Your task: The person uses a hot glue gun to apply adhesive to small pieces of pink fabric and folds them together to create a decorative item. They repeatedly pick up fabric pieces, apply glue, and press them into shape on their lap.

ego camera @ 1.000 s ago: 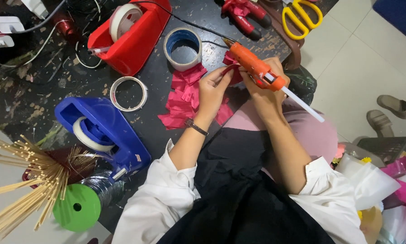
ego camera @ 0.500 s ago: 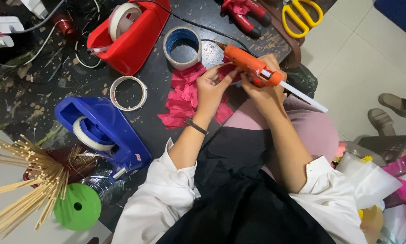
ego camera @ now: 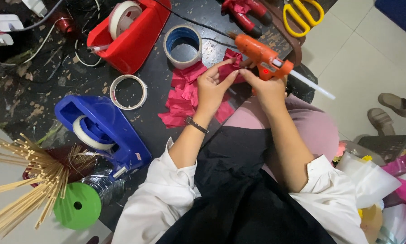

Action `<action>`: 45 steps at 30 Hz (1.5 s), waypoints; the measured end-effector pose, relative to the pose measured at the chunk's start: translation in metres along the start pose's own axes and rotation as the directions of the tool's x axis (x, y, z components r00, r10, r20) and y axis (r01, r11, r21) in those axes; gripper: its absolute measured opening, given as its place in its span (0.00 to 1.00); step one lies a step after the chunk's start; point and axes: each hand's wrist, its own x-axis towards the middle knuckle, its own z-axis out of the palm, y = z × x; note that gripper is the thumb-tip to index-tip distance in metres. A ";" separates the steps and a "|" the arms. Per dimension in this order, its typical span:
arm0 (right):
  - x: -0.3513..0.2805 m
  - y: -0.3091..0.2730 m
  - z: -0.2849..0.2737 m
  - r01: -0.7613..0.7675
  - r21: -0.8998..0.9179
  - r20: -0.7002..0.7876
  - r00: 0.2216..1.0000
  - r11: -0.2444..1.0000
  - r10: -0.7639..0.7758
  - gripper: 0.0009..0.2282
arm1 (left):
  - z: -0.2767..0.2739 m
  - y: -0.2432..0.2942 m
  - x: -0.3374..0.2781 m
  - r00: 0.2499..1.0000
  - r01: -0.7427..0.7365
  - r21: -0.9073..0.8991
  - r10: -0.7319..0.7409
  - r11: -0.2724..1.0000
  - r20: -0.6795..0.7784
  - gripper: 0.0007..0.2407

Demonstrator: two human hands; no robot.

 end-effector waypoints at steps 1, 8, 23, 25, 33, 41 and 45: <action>-0.001 -0.001 -0.001 0.001 0.000 -0.001 1.000 1.000 -0.001 0.13 | 0.001 0.002 -0.001 1.000 -0.001 0.000 0.001 1.000 0.001 0.14; -0.002 0.005 -0.004 0.027 0.157 0.013 0.999 0.987 -0.030 0.12 | 0.004 0.008 -0.004 0.999 -0.029 0.024 0.028 0.999 0.022 0.13; 0.003 0.011 -0.003 -0.051 0.197 0.014 0.999 0.979 0.049 0.12 | -0.001 -0.008 0.004 0.994 0.014 -0.106 -0.026 0.994 -0.106 0.07; 0.003 0.007 -0.007 -0.072 0.224 -0.015 0.997 0.972 0.078 0.12 | 0.000 0.000 0.003 0.996 0.014 -0.088 -0.022 0.996 -0.091 0.09; 0.002 -0.013 -0.027 -0.096 0.177 -0.032 0.994 0.980 0.103 0.12 | -0.004 0.002 0.009 0.976 -0.031 -0.095 0.010 0.995 -0.218 0.07; -0.005 0.033 -0.035 0.145 0.058 0.160 0.975 0.988 -0.153 0.09 | -0.016 -0.008 0.016 0.944 -0.008 -0.174 -0.050 0.985 -0.326 0.06; -0.006 0.034 -0.039 0.236 0.071 0.200 0.948 0.969 -0.246 0.06 | -0.016 -0.012 0.017 0.940 0.034 -0.190 -0.096 0.981 -0.327 0.07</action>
